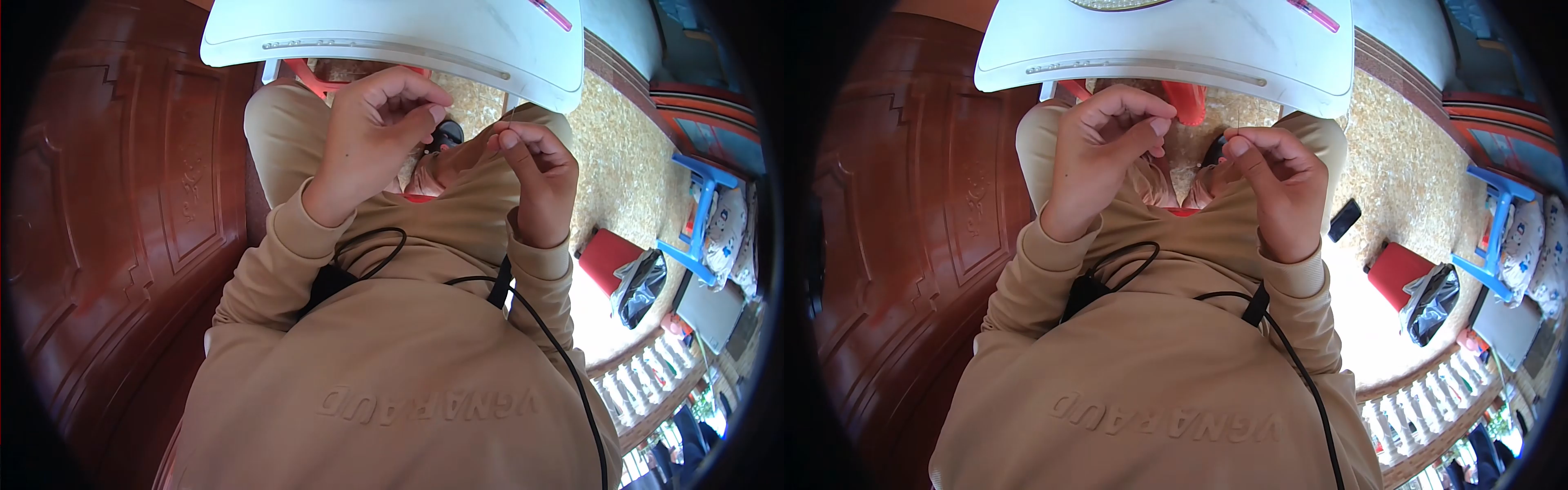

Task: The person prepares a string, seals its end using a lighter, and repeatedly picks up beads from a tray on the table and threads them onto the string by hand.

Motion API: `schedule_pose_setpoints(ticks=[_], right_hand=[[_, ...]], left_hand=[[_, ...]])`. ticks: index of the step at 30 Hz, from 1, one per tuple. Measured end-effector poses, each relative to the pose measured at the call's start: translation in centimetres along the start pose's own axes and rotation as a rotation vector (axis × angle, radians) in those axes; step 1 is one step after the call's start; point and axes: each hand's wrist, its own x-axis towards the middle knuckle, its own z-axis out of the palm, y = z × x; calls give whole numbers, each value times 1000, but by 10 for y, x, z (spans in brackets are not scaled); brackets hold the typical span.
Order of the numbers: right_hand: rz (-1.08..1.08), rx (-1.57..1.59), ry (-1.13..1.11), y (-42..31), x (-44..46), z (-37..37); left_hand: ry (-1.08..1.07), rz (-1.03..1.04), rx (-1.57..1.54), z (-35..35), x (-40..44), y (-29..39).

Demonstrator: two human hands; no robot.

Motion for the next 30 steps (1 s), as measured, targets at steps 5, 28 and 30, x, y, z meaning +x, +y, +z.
schedule_pose_setpoints(ticks=[5,28,30], right_hand=[[-15,4,-6,0,1,2],[-40,-128,-30,15,-9,7],[-56,-142,-24,15,-10,10]], left_hand=[[29,42,-11,-2,1,2],[32,0,-104,17,-17,2],[19,1,-129,18,-17,-1]])
